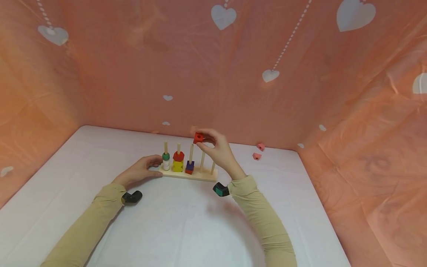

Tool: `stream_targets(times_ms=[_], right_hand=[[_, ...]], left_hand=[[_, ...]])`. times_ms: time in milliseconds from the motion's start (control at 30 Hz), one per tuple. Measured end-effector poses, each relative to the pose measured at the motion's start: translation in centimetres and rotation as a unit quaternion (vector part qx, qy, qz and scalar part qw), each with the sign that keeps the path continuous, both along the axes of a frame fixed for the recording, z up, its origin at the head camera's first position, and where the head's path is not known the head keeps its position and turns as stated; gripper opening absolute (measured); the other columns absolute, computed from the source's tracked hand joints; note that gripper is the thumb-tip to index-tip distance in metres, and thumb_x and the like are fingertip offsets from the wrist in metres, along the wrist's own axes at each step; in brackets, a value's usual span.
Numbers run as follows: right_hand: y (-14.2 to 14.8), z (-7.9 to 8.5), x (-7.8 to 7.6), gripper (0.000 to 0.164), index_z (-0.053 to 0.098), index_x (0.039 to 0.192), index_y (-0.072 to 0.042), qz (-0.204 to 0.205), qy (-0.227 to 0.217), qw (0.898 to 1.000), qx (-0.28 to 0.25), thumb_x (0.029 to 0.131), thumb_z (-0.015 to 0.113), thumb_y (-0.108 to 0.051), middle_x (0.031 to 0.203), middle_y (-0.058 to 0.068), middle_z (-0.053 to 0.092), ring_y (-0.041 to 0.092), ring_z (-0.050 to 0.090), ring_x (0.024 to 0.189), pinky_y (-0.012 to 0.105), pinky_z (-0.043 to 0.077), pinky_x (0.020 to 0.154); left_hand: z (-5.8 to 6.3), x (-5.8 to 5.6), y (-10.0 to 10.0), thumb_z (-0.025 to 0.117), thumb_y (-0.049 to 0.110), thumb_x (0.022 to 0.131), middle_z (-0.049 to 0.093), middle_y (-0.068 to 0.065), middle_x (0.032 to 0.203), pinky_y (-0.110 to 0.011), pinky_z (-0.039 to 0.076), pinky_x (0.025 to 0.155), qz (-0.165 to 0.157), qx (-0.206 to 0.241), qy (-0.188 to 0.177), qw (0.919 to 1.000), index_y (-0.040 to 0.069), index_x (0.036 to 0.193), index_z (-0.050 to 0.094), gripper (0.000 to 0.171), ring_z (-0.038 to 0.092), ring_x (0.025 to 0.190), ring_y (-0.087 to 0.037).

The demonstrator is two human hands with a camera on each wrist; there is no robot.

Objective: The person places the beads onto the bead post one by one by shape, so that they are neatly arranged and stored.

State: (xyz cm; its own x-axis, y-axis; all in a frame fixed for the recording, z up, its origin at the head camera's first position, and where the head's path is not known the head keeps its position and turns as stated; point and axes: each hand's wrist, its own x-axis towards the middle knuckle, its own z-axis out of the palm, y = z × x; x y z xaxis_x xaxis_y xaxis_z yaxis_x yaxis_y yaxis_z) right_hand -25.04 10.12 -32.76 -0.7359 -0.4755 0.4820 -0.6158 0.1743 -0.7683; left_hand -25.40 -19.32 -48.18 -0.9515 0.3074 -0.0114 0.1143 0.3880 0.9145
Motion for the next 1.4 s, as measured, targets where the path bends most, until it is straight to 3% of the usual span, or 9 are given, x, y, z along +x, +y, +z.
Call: stream_targets(times_ms=[200,300,433,700,867,1167,1400], right_hand=[[-0.7,-2.3,-1.6,0.038,0.058,0.123,0.005,0.007,0.001,1.0,0.016,0.086,0.065,0.007,0.113,0.021,0.061,0.032,0.059,0.103,0.048,0.047,0.095],[-0.9,-3.1,-2.2,0.038,0.059,0.124,0.0,0.005,0.003,1.0,0.026,0.087,0.066,0.003,0.114,0.015,0.062,0.027,0.059,0.104,0.042,0.049,0.094],[-1.3,-3.6,-2.3,0.038,0.06,0.124,-0.005,-0.008,-0.005,0.999,0.044,0.087,0.067,-0.001,0.115,0.01,0.062,0.024,0.06,0.103,0.034,0.051,0.09],[-1.5,-4.4,-2.0,0.038,0.061,0.125,-0.009,-0.049,-0.028,0.997,0.053,0.087,0.069,-0.006,0.113,0.01,0.064,0.023,0.062,0.099,0.036,0.051,0.079],[-1.6,-5.8,-1.6,0.038,0.062,0.123,-0.009,-0.077,-0.05,0.994,0.053,0.086,0.071,-0.006,0.11,0.005,0.064,0.019,0.06,0.095,0.029,0.051,0.081],[-2.2,-8.3,-1.5,0.054,0.048,0.131,-0.006,-0.086,-0.056,0.994,-0.023,0.083,0.072,0.001,0.11,0.014,0.062,0.028,0.063,0.097,0.036,0.052,0.09],[-2.4,-9.5,-0.9,0.055,0.046,0.129,0.003,-0.087,-0.099,0.99,-0.051,0.081,0.071,0.007,0.114,0.025,0.06,0.037,0.06,0.103,0.043,0.049,0.093]], left_hand=[[0.1,0.0,0.1,0.075,0.015,0.083,0.05,-0.013,0.137,-0.051,0.029,0.109,-0.001,-0.002,0.005,1.0,0.006,0.135,0.049,0.058,0.043,0.126,-0.033],[0.1,0.0,0.1,0.075,0.015,0.083,0.05,-0.011,0.137,-0.051,0.029,0.109,0.003,-0.003,0.0,1.0,0.008,0.135,0.05,0.057,0.043,0.126,-0.032],[0.1,0.0,0.1,0.075,0.014,0.083,0.05,-0.01,0.137,-0.05,0.028,0.109,0.005,0.0,-0.003,1.0,0.009,0.134,0.051,0.057,0.043,0.127,-0.031],[0.0,0.0,0.1,0.075,0.015,0.083,0.051,-0.01,0.136,-0.051,0.028,0.109,0.005,0.002,0.0,1.0,0.009,0.134,0.051,0.056,0.043,0.127,-0.031],[0.0,0.1,0.1,0.075,0.015,0.083,0.05,-0.01,0.137,-0.051,0.029,0.109,0.004,0.0,0.0,1.0,0.009,0.134,0.051,0.056,0.043,0.127,-0.032],[0.1,0.1,0.1,0.075,0.015,0.083,0.05,-0.012,0.136,-0.052,0.029,0.109,-0.002,-0.005,0.006,1.0,0.007,0.134,0.051,0.057,0.043,0.126,-0.033],[0.1,0.1,0.2,0.075,0.014,0.083,0.05,-0.012,0.136,-0.05,0.029,0.109,0.001,0.002,0.003,1.0,0.007,0.134,0.051,0.057,0.043,0.126,-0.032]])
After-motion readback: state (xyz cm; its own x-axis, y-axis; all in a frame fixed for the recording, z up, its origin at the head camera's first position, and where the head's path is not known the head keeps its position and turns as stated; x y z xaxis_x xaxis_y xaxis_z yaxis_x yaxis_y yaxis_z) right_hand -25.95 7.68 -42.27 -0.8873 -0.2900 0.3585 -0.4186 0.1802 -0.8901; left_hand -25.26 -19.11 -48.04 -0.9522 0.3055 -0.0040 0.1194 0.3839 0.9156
